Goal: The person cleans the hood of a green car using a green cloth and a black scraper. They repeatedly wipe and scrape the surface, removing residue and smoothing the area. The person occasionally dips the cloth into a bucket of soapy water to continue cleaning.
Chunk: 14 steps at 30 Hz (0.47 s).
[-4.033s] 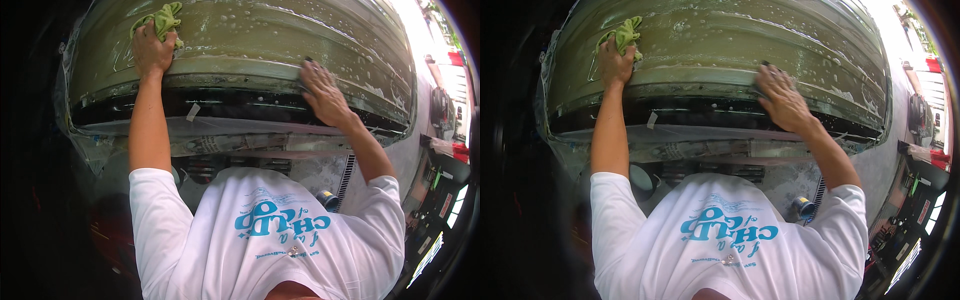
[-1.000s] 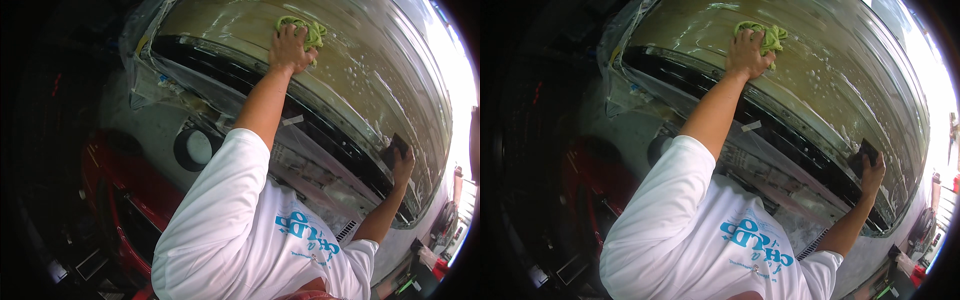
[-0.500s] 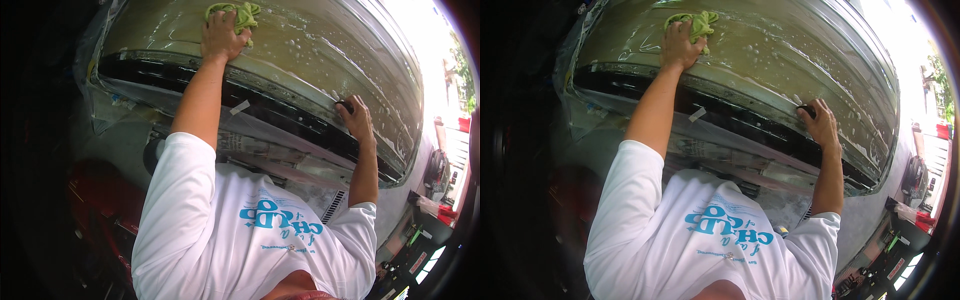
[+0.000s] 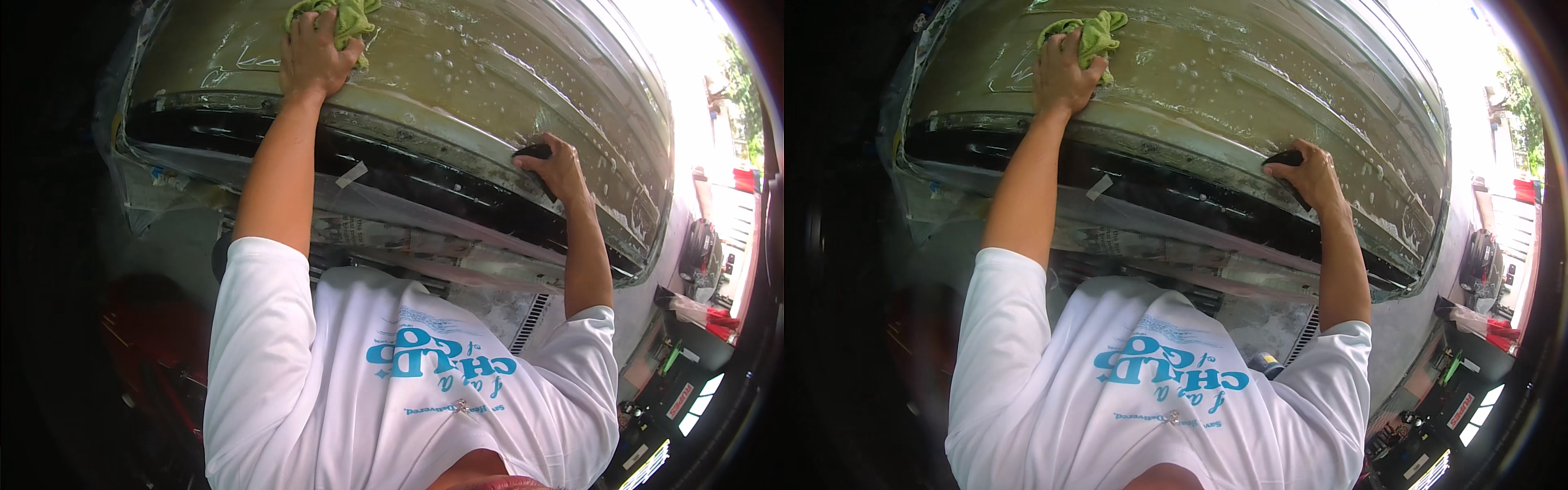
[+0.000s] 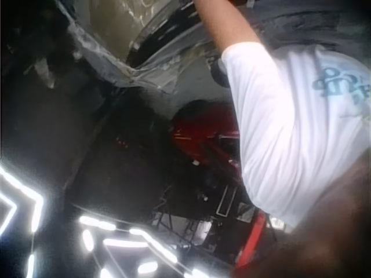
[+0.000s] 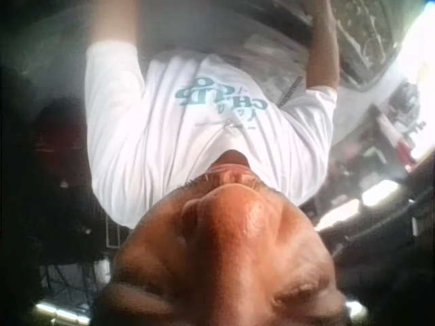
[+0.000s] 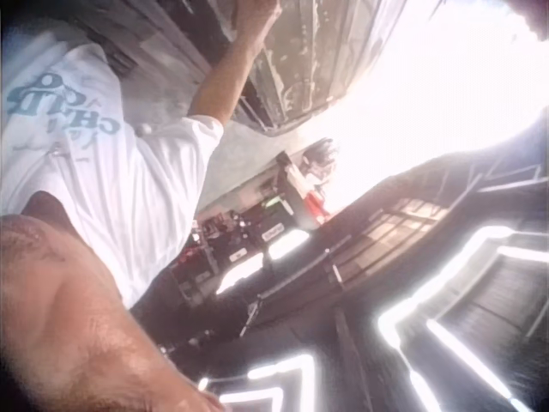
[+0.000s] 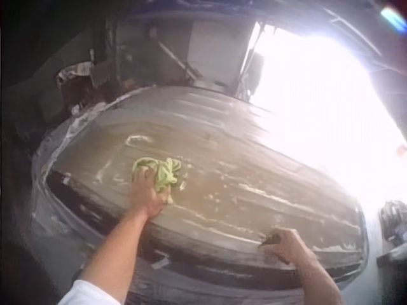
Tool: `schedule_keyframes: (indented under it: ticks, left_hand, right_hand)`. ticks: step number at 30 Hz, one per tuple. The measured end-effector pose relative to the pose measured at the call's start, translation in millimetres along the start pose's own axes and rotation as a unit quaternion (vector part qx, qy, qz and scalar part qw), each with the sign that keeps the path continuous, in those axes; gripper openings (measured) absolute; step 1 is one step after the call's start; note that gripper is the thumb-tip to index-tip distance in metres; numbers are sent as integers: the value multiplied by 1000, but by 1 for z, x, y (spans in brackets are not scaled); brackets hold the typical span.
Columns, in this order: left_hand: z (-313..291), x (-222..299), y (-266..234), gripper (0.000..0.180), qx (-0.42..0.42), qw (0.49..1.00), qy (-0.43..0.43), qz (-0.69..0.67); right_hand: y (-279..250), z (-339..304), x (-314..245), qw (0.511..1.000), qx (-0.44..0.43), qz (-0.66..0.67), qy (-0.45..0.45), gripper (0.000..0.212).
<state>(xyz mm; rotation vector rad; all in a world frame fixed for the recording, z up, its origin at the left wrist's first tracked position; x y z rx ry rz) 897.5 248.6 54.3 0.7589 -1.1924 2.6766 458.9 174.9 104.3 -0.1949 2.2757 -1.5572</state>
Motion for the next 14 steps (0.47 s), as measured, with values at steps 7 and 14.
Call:
schedule_keyframes:
  ticks: [7,14]
  left_hand:
    - [0,1,3,70,-11,1000,6,-4]
    - [5,0,1,73,-55,998,-32,-8]
  right_hand:
    - [14,42,-117,986,36,-75,-143,62]
    - [-8,25,-38,998,1,21,-58,66]
Point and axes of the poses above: each hand's wrist, its own z-axis towards the middle knuckle, its own y-axis out of the palm, x = y × z, the point moved 6 cm from there along z, towards the middle knuckle, and after that the axes turned 15 degrees about -z, right-handed, at the moved point
